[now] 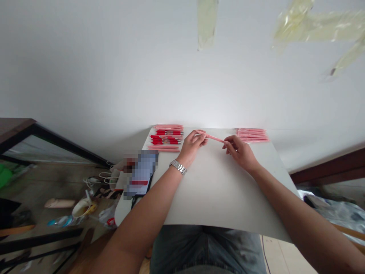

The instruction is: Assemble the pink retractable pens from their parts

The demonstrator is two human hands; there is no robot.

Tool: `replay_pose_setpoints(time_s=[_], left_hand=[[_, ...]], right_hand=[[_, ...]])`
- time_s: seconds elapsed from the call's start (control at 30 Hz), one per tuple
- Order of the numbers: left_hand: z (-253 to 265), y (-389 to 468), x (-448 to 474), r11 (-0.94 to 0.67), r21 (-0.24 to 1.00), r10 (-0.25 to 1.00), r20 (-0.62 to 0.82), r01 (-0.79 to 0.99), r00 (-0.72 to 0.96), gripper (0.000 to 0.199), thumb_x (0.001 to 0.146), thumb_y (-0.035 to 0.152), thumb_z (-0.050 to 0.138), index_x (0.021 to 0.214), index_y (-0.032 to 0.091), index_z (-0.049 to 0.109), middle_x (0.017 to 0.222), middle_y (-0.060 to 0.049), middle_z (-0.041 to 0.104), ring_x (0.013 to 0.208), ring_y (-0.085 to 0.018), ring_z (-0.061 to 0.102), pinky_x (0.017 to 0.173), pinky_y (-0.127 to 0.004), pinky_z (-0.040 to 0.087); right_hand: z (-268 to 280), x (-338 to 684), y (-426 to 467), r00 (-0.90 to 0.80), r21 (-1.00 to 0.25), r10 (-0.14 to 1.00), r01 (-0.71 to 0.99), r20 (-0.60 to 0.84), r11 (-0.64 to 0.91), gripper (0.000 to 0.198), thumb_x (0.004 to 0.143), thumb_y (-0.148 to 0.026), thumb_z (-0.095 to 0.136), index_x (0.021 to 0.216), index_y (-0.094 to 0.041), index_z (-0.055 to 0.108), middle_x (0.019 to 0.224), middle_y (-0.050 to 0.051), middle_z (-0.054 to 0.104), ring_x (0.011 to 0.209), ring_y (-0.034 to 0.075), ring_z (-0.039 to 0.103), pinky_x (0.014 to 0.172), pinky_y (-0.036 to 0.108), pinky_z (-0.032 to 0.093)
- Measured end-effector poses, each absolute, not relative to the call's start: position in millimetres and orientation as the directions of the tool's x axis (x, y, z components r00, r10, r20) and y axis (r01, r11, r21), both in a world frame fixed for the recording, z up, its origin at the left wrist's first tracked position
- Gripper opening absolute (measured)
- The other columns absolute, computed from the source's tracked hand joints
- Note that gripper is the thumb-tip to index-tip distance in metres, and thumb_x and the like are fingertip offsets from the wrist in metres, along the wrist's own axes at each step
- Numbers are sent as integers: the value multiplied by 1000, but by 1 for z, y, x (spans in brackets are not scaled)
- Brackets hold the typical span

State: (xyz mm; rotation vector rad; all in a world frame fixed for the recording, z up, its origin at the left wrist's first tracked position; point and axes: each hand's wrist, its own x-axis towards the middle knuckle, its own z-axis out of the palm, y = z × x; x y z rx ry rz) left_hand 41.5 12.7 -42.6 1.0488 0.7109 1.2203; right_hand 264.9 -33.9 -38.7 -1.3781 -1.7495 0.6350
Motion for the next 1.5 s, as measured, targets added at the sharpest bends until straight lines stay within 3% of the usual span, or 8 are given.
replay_pose_setpoints(time_s=[0.2, 0.53, 0.87, 1.13, 1.5], left_hand=[[-43, 14, 42, 5, 914, 975, 86, -405, 207, 34, 79, 46, 83, 95, 20, 66, 100, -4, 72, 88, -14, 68, 90, -33, 55], [-42, 13, 42, 3, 907, 972, 96, -422, 215, 33, 78, 45, 84, 93, 20, 68, 98, -3, 71, 88, -14, 68, 92, -34, 55], [-43, 12, 41, -21, 917, 961, 128, -398, 244, 32, 82, 46, 81, 99, 21, 69, 99, -4, 69, 89, -14, 68, 94, -35, 55], [-43, 14, 42, 9, 907, 977, 82, -421, 197, 33, 78, 44, 84, 96, 21, 69, 100, -3, 70, 86, -14, 68, 92, -35, 56], [-44, 13, 41, -1, 911, 970, 101, -412, 222, 32, 80, 45, 83, 95, 20, 69, 102, -4, 71, 89, -14, 68, 94, -35, 55]], right_hand=[[-44, 266, -31, -40, -756, 949, 595, 312, 274, 37, 91, -54, 66, 114, -26, 60, 96, 4, 70, 69, 16, 68, 65, 31, 54], [-38, 265, -33, -26, -726, 953, 642, 301, 246, 33, 94, -55, 61, 106, -25, 62, 83, 3, 72, 65, 18, 69, 62, 30, 52], [-38, 267, -33, -96, -746, 946, 592, 310, 305, 41, 99, -62, 50, 97, -23, 63, 83, 6, 74, 68, 18, 68, 64, 31, 54], [-40, 266, -33, -34, -739, 943, 611, 331, 282, 42, 93, -58, 61, 119, -26, 63, 97, 6, 72, 67, 17, 69, 64, 31, 55], [-35, 264, -34, -41, -754, 953, 602, 299, 263, 35, 98, -56, 56, 111, -24, 61, 92, 5, 73, 66, 16, 68, 63, 30, 53]])
